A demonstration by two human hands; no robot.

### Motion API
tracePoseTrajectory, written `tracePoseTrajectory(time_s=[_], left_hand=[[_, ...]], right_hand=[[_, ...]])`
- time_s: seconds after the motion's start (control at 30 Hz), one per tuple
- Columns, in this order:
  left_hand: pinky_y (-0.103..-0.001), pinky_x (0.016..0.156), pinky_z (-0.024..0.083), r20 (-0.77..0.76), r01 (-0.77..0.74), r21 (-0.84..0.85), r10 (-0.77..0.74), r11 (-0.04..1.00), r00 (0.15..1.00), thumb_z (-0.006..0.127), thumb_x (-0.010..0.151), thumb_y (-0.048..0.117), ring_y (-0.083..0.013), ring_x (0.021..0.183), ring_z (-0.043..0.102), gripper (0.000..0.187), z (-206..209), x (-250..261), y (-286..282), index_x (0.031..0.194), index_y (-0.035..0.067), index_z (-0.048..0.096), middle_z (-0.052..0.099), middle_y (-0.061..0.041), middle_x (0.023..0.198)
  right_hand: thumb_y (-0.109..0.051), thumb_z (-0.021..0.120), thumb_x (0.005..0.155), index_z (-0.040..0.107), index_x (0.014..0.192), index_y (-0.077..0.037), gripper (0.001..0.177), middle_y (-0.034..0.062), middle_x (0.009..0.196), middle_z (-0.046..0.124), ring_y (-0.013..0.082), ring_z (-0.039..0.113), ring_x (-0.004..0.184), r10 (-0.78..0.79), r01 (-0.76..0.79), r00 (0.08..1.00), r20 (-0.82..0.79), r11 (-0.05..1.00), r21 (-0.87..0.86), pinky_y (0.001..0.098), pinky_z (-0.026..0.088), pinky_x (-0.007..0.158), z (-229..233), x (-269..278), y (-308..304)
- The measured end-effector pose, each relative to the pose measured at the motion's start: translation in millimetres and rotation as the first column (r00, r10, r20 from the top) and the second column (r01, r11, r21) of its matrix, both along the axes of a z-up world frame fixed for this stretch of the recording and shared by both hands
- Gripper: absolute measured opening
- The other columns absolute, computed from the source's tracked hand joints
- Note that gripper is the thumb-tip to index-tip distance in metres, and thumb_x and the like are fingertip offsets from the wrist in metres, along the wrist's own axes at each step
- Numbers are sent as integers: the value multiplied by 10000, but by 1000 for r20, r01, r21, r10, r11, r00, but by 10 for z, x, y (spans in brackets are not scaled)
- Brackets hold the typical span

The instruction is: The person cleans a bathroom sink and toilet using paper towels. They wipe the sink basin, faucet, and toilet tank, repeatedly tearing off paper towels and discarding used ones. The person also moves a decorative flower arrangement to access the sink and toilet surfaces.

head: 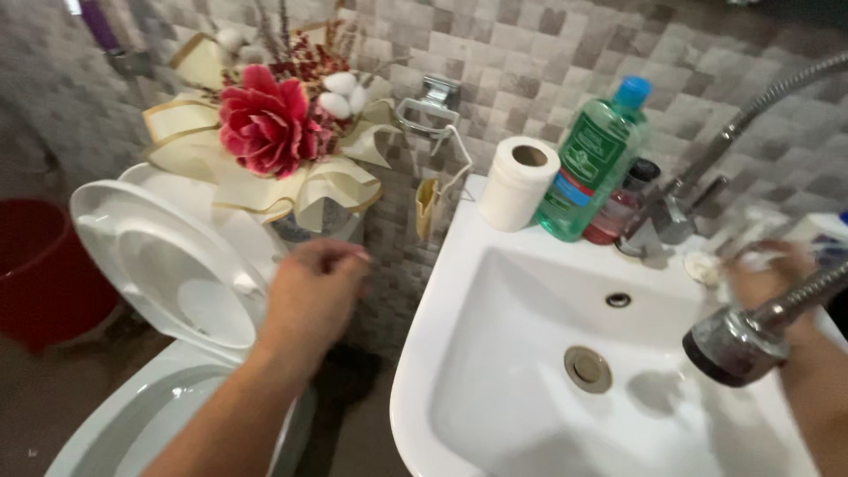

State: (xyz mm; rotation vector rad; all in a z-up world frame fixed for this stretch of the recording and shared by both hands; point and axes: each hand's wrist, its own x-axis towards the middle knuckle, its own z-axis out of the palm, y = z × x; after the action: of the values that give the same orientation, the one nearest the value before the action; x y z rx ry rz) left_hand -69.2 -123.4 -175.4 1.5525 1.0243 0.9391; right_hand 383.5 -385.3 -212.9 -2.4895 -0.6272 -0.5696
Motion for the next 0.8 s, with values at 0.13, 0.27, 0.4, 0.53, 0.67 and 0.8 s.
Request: tracePoseTrajectory(time_s=[0.13,0.27,0.4,0.53,0.67,0.8], left_hand=[[-297,665,531,59,-44,-179,56,983,997,634,897,116,-161,758,693,238,-101,-171,433,1089,17,736,732,-64,854],[-317,661,504,103,-12,-328,49,945,993,609,904,96,-164,814,703,255,-188,-135,741,1149,61,668,717,-57,959],[-327,654,560,298,112,-420,20,900,954,618,880,55,-201,755,667,242,-191,-51,944,1120,42,642,681,-106,910],[-324,632,532,276,149,-413,-32,898,961,602,863,54,-180,730,671,254,-54,-472,1160,1112,43,648,715,-98,906],[-323,660,508,132,86,-435,-31,896,991,579,882,86,-169,773,684,265,81,-1091,1396,1132,46,656,722,-85,944],[-311,743,525,64,30,-504,3,863,998,576,922,143,-157,867,702,271,186,-1651,1572,1167,64,662,732,-58,1016]], right_hand=[[-182,764,854,671,1178,-39,366,224,1115,695,336,672,931,240,-281,952,188,930,238,461,552,793,317,-759,237],[-181,695,893,662,1183,-35,326,204,1095,703,307,678,905,472,-515,857,208,768,380,443,557,760,530,-1520,562],[-180,625,933,652,1189,-31,297,184,1075,711,279,684,880,730,-568,672,-123,614,548,424,563,728,595,-2192,1249],[-179,556,972,643,1194,-28,282,164,1055,719,251,691,854,714,-359,306,-630,699,619,406,568,696,27,-2689,2495],[-292,498,1020,581,1339,-92,386,207,1321,618,385,631,1194,694,314,-117,-710,704,636,515,557,1017,-748,-2766,3792],[-511,387,967,555,1382,-188,552,109,1423,593,413,530,1302,776,385,-385,-500,628,677,643,374,1067,-888,-2582,4232]])
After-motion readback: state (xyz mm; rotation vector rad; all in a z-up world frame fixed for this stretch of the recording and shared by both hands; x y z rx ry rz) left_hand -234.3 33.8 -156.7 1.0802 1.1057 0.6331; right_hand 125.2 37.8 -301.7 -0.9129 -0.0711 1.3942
